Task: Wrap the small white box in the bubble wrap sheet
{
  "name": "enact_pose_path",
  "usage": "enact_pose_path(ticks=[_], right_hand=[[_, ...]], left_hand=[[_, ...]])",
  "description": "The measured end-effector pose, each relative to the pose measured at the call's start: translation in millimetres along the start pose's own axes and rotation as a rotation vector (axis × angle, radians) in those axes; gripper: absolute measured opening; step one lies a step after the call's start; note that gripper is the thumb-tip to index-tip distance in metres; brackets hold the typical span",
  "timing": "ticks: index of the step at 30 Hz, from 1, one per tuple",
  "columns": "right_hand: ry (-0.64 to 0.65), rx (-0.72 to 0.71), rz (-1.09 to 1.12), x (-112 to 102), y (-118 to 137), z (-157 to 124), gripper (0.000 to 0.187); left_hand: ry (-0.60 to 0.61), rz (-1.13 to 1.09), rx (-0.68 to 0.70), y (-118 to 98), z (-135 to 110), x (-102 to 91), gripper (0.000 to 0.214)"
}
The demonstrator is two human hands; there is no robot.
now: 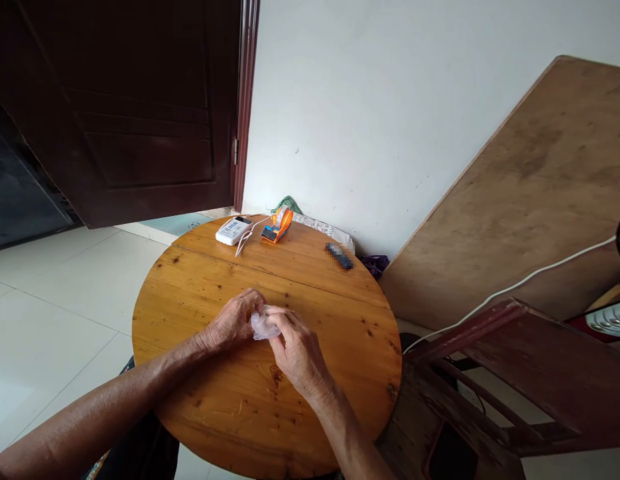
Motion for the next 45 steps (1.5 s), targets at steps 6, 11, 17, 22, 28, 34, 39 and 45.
enact_pose_path(ticks=[6, 11, 17, 22, 28, 34, 39, 45], right_hand=[[-0.025, -0.076, -0.091, 2.3, 10.1, -13.5, 0.018], [-0.088, -0.157, -0.186, 8.2, 11.4, -21.2, 0.033], [-0.165, -0.080, -0.035, 4.0, -3.4, -11.9, 0.029], [-0.059, 0.316, 0.178, 10.7, -40.0, 5.2, 0.007], [0.014, 0.540, 0.331, 38.1, -78.9, 25.9, 0.017], [0.061, 0.644, 0.647, 50.4, -87.0, 24.7, 0.040], [0.159, 0.548, 0.769, 45.1, -70.2, 25.3, 0.047], [0.215, 0.552, 0.576, 48.9, -79.7, 17.3, 0.037]], left_hand=[[0.193, -0.034, 0.071, -14.5, -4.9, -6.0, 0.022], [0.254, -0.061, 0.110, -16.0, -11.3, -6.0, 0.040], [0.175, -0.134, -0.036, 1.5, -6.5, -3.3, 0.026], [0.106, 0.052, -0.113, 0.6, -3.8, -10.9, 0.023], [0.048, -0.050, -0.171, 2.9, -0.6, -18.3, 0.036], [0.056, -0.407, -0.300, 26.2, 1.2, -6.1, 0.072], [0.002, -0.470, -0.323, 42.0, 5.0, -5.6, 0.080], [0.015, -0.269, -0.314, 37.5, 2.7, -7.4, 0.076]])
Point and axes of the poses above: each hand's wrist, its own z-axis towards the middle knuckle, its own x-axis out of the palm, y = z × x, the point moved 10 cm from there along z, towards the middle knuckle, and after that the axes turned 7 degrees about -z, right-handed, at the moved point
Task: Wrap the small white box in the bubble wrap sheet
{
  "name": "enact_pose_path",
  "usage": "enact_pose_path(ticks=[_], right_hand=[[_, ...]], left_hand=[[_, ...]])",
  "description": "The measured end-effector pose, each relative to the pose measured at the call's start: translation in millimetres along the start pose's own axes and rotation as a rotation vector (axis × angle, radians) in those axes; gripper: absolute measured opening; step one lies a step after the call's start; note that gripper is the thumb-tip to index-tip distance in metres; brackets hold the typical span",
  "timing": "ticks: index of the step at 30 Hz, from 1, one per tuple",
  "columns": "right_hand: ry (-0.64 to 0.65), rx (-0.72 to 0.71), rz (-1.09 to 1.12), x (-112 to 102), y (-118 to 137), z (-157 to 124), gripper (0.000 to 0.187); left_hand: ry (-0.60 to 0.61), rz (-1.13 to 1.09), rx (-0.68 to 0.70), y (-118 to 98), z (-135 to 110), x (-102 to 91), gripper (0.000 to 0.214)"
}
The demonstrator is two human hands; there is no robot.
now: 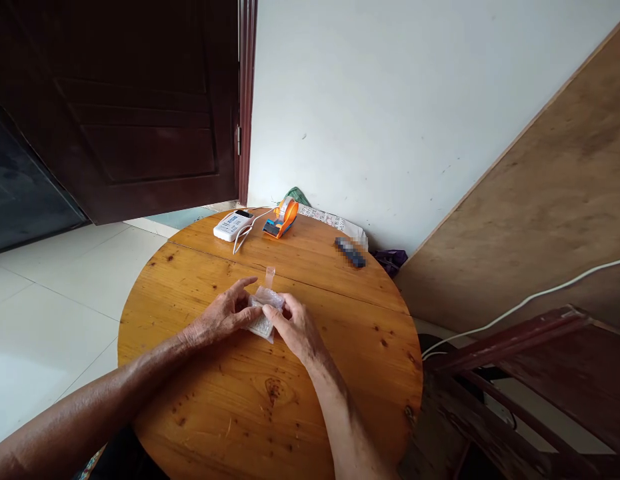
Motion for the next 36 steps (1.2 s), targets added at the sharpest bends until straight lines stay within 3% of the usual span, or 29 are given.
enact_pose_path(ticks=[3, 6, 12, 20, 27, 36], right_hand=[[-0.064, -0.015, -0.105, -4.0, 1.0, 0.5, 0.036], [-0.125, -0.026, -0.124, -6.8, 3.5, 2.2, 0.037], [-0.183, 0.002, 0.022, -9.9, -10.0, 11.4, 0.051], [-0.283, -0.011, 0.136, -10.1, -19.6, 18.6, 0.047], [-0.189, 0.051, 0.277, -4.6, -19.0, 19.5, 0.048], [-0.267, 0.002, 0.214, -16.1, -9.4, 19.7, 0.037]], left_hand=[[-0.018, 0.115, 0.028, -4.4, -2.1, -1.1, 0.073], [-0.022, 0.079, 0.049, -2.2, -0.3, -0.6, 0.075], [0.015, -0.242, 0.048, 8.3, 6.2, 4.9, 0.082], [0.098, -0.558, -0.007, 9.7, 7.6, 16.8, 0.099], [0.128, -0.585, -0.012, 8.3, 7.6, 21.0, 0.101], [0.171, -0.542, 0.037, 0.0, 5.7, 24.7, 0.101]])
Point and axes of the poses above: each hand's wrist, its own z-axis towards the middle knuckle, its own x-axis out of the palm, y = z × x, the point moved 10 cm from there along z, towards the middle knuckle, and after that the axes turned 7 degrees about -z, right-handed, at the moved point
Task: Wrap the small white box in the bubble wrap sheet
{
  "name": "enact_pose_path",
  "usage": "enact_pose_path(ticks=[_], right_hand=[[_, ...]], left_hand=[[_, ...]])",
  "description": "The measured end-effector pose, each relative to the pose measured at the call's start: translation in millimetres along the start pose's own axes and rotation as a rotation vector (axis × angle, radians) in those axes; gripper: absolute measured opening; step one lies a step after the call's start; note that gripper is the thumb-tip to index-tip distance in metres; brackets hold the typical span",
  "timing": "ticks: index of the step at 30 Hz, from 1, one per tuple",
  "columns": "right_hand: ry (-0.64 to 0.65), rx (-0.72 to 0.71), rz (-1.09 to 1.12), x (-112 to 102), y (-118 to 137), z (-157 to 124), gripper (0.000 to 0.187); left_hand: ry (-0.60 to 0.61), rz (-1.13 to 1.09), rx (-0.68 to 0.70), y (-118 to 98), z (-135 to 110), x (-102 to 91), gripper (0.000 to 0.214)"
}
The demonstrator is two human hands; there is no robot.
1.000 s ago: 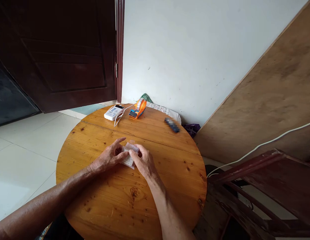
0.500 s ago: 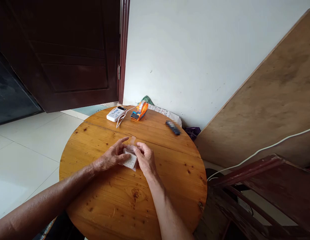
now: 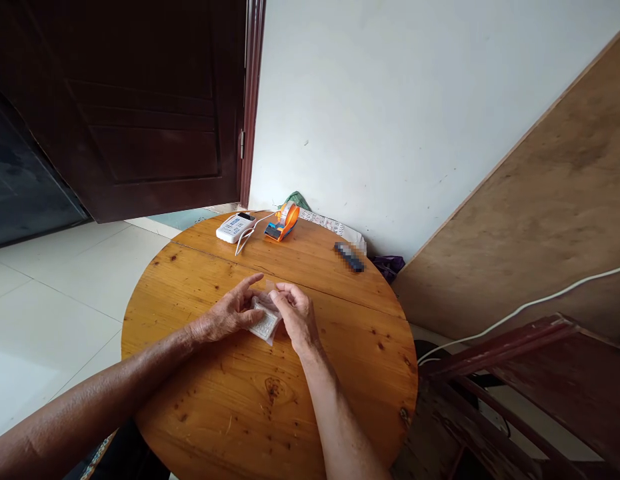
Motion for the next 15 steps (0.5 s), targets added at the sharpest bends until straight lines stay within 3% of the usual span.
enact_pose_path(ticks=[6, 15], right_hand=[[0.035, 0.033, 0.087, 4.0, 6.6, 1.2, 0.033], [-0.124, 0.059, 0.201, -9.1, -0.7, 0.3, 0.025]], left_hand=[[-0.008, 0.059, -0.004, -4.8, -3.6, 2.5, 0.096], [-0.017, 0.089, 0.020, 0.6, -3.1, -3.3, 0.083]])
Point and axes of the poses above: each hand's wrist, its own z-axis towards the middle knuckle, its own x-axis out of the palm, y = z × x, the point moved 10 cm from there along z, towards the middle knuckle, and after that the axes turned 7 degrees about -z, right-handed, at the moved point
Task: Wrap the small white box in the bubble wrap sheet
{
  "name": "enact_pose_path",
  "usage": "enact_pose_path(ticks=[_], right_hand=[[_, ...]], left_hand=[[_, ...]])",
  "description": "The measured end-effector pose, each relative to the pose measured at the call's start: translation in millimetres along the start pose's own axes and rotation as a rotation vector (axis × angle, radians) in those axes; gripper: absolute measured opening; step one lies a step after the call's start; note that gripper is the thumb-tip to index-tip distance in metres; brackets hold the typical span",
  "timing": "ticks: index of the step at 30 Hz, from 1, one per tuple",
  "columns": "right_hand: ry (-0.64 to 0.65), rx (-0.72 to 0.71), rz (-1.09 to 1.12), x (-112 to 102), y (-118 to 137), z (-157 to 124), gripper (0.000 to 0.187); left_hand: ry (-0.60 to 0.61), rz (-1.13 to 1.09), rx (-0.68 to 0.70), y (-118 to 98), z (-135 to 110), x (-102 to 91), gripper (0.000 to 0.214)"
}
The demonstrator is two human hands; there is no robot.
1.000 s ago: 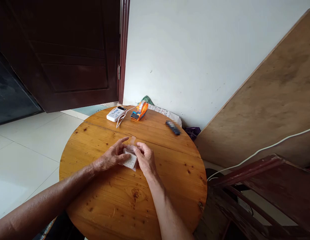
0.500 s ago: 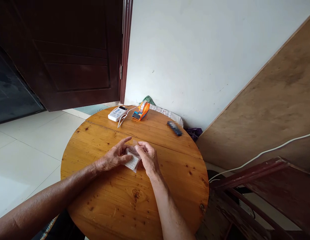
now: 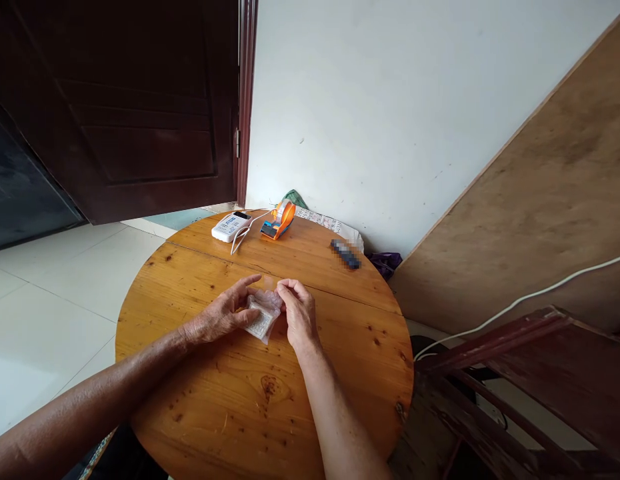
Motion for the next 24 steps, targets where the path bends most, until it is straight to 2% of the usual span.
enact_pose_path(ticks=[5, 8, 12, 15, 18, 24], right_hand=[[0.036, 0.043, -0.033, -4.2, -2.6, 3.7, 0.032], [0.094, 0.052, -0.163, -6.3, -1.4, 4.5, 0.033], [0.176, -0.016, -0.335, -5.5, 5.9, 2.6, 0.028], [0.233, -0.055, -0.318, 0.8, 8.3, -0.2, 0.028], [0.275, -0.029, -0.297, 8.3, 2.1, -1.5, 0.032], [0.208, -0.136, -0.356, 13.2, 4.9, -1.4, 0.026]], left_hand=[[0.011, -0.027, 0.003, -0.4, -0.4, 1.1, 0.086], [-0.005, -0.037, 0.000, -3.2, -0.7, 1.1, 0.089], [-0.039, -0.006, -0.019, -4.7, -0.4, -0.3, 0.086], [-0.050, 0.017, -0.037, -4.9, -0.7, -0.2, 0.081], [-0.034, 0.036, -0.033, -6.3, -2.1, 2.3, 0.080], [0.001, 0.063, 0.004, -10.2, -5.9, 4.5, 0.080]])
Point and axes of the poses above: each hand's wrist, its own z-axis towards the middle knuckle, its own x-axis out of the palm, y = z × x, the point moved 10 cm from there along z, towards the middle knuckle, and after that the axes turned 7 degrees about -z, right-handed, at the moved point
